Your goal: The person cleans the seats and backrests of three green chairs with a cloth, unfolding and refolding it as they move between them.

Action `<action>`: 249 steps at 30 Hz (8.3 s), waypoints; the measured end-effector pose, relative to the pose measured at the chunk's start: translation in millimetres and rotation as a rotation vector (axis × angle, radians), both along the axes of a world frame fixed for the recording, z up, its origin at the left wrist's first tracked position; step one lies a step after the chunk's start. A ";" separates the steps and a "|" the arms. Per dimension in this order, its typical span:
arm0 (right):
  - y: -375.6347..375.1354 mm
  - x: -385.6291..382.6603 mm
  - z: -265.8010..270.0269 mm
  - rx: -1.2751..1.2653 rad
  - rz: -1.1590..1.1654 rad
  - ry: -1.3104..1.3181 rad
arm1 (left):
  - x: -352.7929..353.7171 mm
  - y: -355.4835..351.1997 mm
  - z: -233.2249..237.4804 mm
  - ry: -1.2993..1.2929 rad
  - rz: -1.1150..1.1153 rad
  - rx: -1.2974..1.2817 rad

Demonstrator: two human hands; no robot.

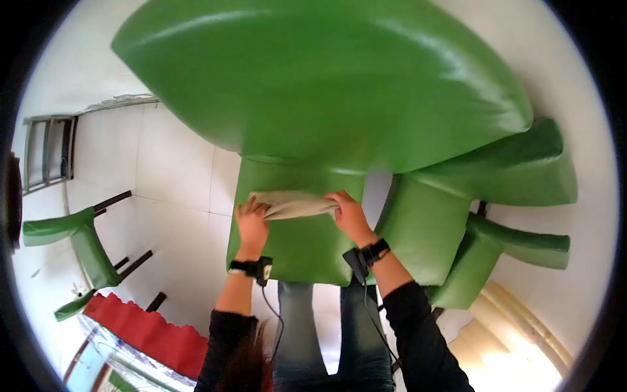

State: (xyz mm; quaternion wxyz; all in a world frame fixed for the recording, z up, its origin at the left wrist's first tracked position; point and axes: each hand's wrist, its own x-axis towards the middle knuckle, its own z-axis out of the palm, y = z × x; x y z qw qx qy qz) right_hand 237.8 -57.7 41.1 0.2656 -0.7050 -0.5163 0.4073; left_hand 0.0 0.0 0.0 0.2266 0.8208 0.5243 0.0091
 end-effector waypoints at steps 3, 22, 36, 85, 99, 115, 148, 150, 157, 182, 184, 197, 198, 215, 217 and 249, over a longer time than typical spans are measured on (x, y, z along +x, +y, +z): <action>-3.6 6.7 54.9 0.098 -0.066 -0.160 | -12.7 19.3 74.9 -0.185 0.092 0.138; 93.3 12.8 253.5 0.826 -0.765 0.300 | 78.9 122.5 272.0 -1.693 0.555 -0.202; 149.5 21.4 170.6 0.906 -0.284 -1.276 | 119.0 161.0 200.1 -0.564 0.025 0.973; 80.0 42.1 30.3 0.340 0.615 -1.159 | 52.8 101.6 42.3 -0.112 -0.366 0.469; 177.9 -14.7 145.5 0.960 0.119 -1.176 | 12.1 182.5 155.1 -0.235 -0.122 0.879; 1.0 -62.1 -29.6 0.146 0.164 -0.458 | -22.4 -7.9 -2.0 -0.220 0.047 -0.213; -157.7 -52.7 8.8 -0.481 -0.903 1.079 | -72.8 -83.7 38.4 -1.148 1.327 -1.204; -139.8 -53.7 -3.3 -0.355 -1.056 1.144 | -65.7 -76.6 38.0 -1.139 1.376 -1.140; -78.5 -53.2 -31.1 0.000 -0.552 0.051 | -11.4 -49.7 -12.1 -0.672 0.493 -0.585; 87.2 -105.7 -97.0 0.221 0.422 -0.530 | -18.7 65.9 -65.0 -0.113 0.008 -0.165; 88.3 -108.8 -97.1 0.219 0.404 -0.532 | -22.3 69.5 -67.0 -0.157 0.009 -0.187; 31.2 -28.7 -97.9 0.101 0.276 -0.532 | 53.5 31.5 -64.0 -0.051 -0.203 -0.057; 22.5 -18.7 -97.5 0.099 0.264 -0.536 | 68.0 24.3 -65.4 -0.041 -0.221 -0.096; -239.1 -93.5 -72.4 -0.270 0.074 -0.272 | 31.9 -202.6 -23.4 0.135 -0.651 -0.398; -233.2 -89.8 -77.7 -0.246 0.041 -0.285 | 30.3 -201.9 -32.4 0.162 -0.670 -0.373; -161.6 -77.0 -86.8 -0.084 -0.044 -0.397 | 24.7 -142.8 -36.8 0.085 -0.652 -0.216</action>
